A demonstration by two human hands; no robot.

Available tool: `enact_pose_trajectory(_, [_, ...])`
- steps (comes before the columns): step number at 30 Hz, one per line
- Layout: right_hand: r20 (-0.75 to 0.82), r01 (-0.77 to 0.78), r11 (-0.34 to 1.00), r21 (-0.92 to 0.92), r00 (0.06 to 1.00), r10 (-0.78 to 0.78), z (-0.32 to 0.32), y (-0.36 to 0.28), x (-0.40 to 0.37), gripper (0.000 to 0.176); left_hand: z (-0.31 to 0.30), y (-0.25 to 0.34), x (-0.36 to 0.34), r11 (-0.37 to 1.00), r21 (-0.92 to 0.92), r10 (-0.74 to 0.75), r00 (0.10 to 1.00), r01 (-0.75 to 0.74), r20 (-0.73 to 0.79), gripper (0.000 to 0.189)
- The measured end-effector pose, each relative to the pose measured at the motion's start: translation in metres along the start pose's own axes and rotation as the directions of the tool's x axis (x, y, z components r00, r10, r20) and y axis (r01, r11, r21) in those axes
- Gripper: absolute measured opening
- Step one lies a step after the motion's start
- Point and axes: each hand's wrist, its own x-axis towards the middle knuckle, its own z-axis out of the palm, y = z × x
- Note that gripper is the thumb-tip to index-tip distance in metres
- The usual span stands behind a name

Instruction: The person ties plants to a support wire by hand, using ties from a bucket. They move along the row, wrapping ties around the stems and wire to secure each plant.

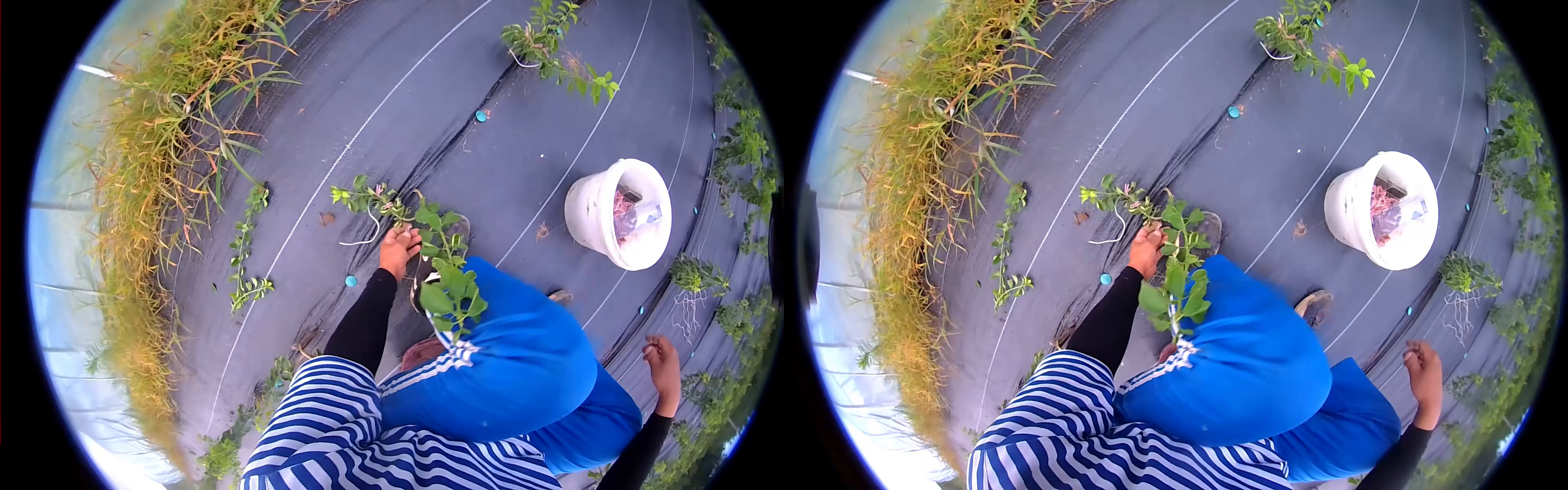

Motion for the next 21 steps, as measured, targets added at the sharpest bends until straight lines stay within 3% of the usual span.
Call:
enact_pose_trajectory(2, [0.011,0.014,0.999,0.036,1.000,-0.015,0.000,-0.030,0.010,0.025,-0.009,-0.003,-0.008,0.999,0.022,-0.048,0.999,0.048,-0.004,0.027])
enact_pose_trajectory(7, [0.071,0.119,0.982,0.147,0.989,-0.130,0.004,-0.074,0.046,0.027,-0.029,0.008,-0.042,0.930,-0.334,-0.119,0.985,0.153,0.122,0.046])
enact_pose_trajectory(13, [0.242,0.185,0.981,0.060,0.951,-0.194,0.017,-0.103,0.083,0.026,-0.052,0.015,-0.052,0.908,-0.409,-0.011,0.983,0.087,0.185,0.043])
enact_pose_trajectory(15, [0.263,0.276,0.960,0.054,0.923,-0.280,0.022,-0.109,0.095,0.026,-0.057,0.021,-0.040,0.899,-0.429,-0.003,0.983,0.083,0.185,0.028])
enact_pose_trajectory(16, [0.267,0.280,0.959,0.048,0.921,-0.282,0.029,-0.116,0.100,0.026,-0.061,0.023,-0.029,0.943,-0.328,-0.019,0.990,0.065,0.142,0.009])
enact_pose_trajectory(17, [0.246,0.363,0.930,0.061,0.897,-0.367,0.040,-0.127,0.106,0.026,-0.052,0.024,-0.022,0.940,-0.335,-0.018,0.990,0.065,0.139,0.009])
enact_pose_trajectory(18, [0.224,0.441,0.895,0.072,0.867,-0.445,0.052,-0.139,0.112,0.026,-0.035,0.024,-0.017,0.947,0.173,0.286,0.956,-0.271,-0.068,0.010])
enact_pose_trajectory(19, [0.287,0.468,0.883,0.030,0.842,-0.456,0.064,-0.156,0.121,0.024,-0.023,0.025,-0.012,0.621,0.668,0.610,0.788,-0.410,-0.084,0.016])
enact_pose_trajectory(20, [0.346,0.496,0.868,-0.008,0.816,-0.463,0.078,-0.176,0.132,0.023,-0.017,0.029,-0.006,0.626,0.663,0.608,0.790,-0.410,-0.085,0.016])
enact_pose_trajectory(21, [0.387,0.555,0.829,-0.066,0.781,-0.491,0.093,-0.193,0.142,0.022,-0.013,0.034,0.001,0.411,0.872,0.633,0.772,-0.264,-0.064,0.017])
